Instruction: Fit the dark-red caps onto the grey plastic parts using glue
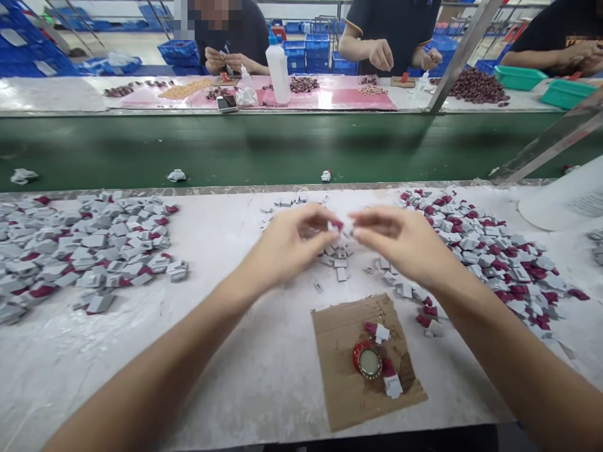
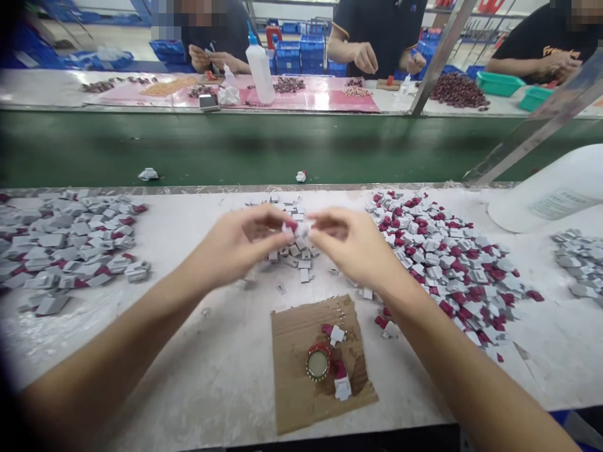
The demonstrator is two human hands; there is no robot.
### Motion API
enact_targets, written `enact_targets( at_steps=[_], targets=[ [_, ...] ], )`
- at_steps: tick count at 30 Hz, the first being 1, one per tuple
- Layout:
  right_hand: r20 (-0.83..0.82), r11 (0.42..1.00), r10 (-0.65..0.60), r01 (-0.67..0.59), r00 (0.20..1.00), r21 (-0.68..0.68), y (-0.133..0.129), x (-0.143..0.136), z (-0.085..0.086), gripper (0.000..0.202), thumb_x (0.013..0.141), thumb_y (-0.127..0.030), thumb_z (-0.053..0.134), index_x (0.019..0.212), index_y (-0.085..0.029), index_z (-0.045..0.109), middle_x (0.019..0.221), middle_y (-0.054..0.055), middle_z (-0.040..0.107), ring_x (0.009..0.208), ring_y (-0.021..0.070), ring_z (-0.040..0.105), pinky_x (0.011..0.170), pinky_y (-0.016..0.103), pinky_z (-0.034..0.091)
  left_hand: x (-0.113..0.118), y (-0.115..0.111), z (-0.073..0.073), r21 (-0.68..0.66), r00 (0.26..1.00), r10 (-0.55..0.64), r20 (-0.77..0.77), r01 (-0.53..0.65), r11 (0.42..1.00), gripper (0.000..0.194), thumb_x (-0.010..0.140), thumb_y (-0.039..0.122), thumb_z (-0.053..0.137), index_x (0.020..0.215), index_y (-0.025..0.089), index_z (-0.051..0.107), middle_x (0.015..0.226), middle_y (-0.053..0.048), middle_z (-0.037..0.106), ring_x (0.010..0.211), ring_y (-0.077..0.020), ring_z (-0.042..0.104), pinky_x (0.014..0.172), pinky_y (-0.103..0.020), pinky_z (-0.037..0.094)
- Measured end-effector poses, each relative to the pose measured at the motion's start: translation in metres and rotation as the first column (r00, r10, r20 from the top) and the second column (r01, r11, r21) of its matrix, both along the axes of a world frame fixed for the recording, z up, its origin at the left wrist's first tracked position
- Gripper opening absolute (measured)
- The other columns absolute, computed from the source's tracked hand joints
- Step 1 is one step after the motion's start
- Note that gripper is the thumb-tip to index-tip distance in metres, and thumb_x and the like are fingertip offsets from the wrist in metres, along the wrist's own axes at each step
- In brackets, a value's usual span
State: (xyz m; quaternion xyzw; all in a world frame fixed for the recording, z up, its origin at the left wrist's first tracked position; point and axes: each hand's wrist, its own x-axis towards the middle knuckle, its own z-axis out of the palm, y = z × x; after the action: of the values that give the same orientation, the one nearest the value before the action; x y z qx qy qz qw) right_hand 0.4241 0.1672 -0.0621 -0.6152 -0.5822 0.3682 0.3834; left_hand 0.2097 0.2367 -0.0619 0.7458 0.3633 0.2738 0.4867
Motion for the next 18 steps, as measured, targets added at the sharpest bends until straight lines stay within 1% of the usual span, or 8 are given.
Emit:
enact_targets(
  at_steps=[2,5,7,9,11,13,15,18],
  targets=[
    [0.293,0.994,-0.093,0.073,0.951,0.078,0.054,-0.006,-0.005,0.044,0.102,-0.019,0.069,0.146,-0.023,0.076,0.135,0.012,0.081,0.111,0.0275,0.079,0.099,0.044,0.065,0.0,0.039,0.001,0.12,0.97,0.227,-0.085,-0.216,0.969,0.012,0.093,0.027,0.083,0.103,0.021,0.081,0.107,-0.008,0.083,0.098,-0.0256,0.077,0.095,-0.041,0.062],
    [0.401,0.994,-0.106,0.089,0.91,0.059,0.135,-0.024,-0.018,0.047,0.102,-0.018,0.07,0.149,-0.02,0.073,0.141,0.017,0.075,0.126,0.0346,0.072,0.112,0.052,0.055,0.007,0.099,-0.009,0.16,0.849,0.49,-0.198,-0.465,0.871,0.01,0.087,0.022,0.083,0.094,0.02,0.076,0.1,-0.008,0.081,0.097,-0.0253,0.075,0.091,-0.037,0.06],
    [0.432,0.995,-0.097,0.095,0.897,0.026,0.174,-0.036,-0.027,0.037,0.101,-0.02,0.073,0.137,-0.014,0.079,0.143,0.023,0.073,0.132,0.0402,0.068,0.113,0.056,0.052,0.015,0.133,-0.021,0.164,0.801,0.548,-0.241,-0.523,0.837,0.011,0.085,0.019,0.081,0.091,0.019,0.072,0.099,-0.008,0.079,0.099,-0.0256,0.074,0.091,-0.036,0.06],
    [0.451,0.995,-0.093,0.098,0.888,0.012,0.196,-0.041,-0.032,0.028,0.1,-0.015,0.072,0.125,-0.009,0.083,0.141,0.027,0.072,0.133,0.0418,0.067,0.115,0.055,0.051,0.024,0.157,-0.032,0.164,0.78,0.562,-0.277,-0.537,0.827,0.011,0.086,0.017,0.079,0.089,0.019,0.069,0.1,-0.009,0.078,0.101,-0.0255,0.074,0.091,-0.035,0.059],
    [0.453,0.995,-0.097,0.093,0.886,0.031,0.198,-0.038,-0.031,0.027,0.098,-0.009,0.068,0.121,-0.007,0.083,0.139,0.026,0.074,0.134,0.0388,0.067,0.117,0.05,0.05,0.034,0.17,-0.039,0.156,0.774,0.548,-0.316,-0.528,0.835,0.011,0.088,0.018,0.079,0.087,0.02,0.067,0.098,-0.009,0.078,0.099,-0.025,0.073,0.09,-0.034,0.058],
    [0.445,0.994,-0.105,0.085,0.89,0.066,0.183,-0.026,-0.022,0.032,0.096,-0.005,0.066,0.123,-0.01,0.083,0.136,0.021,0.076,0.13,0.0347,0.069,0.116,0.046,0.051,0.041,0.173,-0.04,0.139,0.784,0.507,-0.358,-0.492,0.86,0.012,0.087,0.019,0.08,0.086,0.02,0.068,0.094,-0.009,0.078,0.094,-0.0256,0.073,0.088,-0.035,0.058],
    [0.432,0.993,-0.104,0.073,0.896,0.088,0.152,-0.007,-0.008,0.035,0.093,-0.004,0.068,0.123,-0.014,0.084,0.13,0.016,0.079,0.117,0.0311,0.074,0.108,0.044,0.056,0.042,0.164,-0.034,0.144,0.792,0.467,-0.393,-0.448,0.882,0.015,0.083,0.017,0.083,0.091,0.02,0.07,0.097,-0.01,0.078,0.098,-0.0292,0.073,0.092,-0.039,0.057],
    [0.3,0.991,-0.118,0.091,0.947,0.101,0.081,0.025,0.009,0.038,0.09,-0.011,0.077,0.127,-0.018,0.082,0.122,0.013,0.08,0.089,0.0254,0.077,0.082,0.041,0.064,0.03,0.134,-0.019,0.219,0.812,0.422,-0.403,-0.362,0.906,0.031,0.079,0.013,0.082,0.108,0.02,0.074,0.118,-0.014,0.076,0.123,-0.0364,0.066,0.109,-0.046,0.052]
  ],
)
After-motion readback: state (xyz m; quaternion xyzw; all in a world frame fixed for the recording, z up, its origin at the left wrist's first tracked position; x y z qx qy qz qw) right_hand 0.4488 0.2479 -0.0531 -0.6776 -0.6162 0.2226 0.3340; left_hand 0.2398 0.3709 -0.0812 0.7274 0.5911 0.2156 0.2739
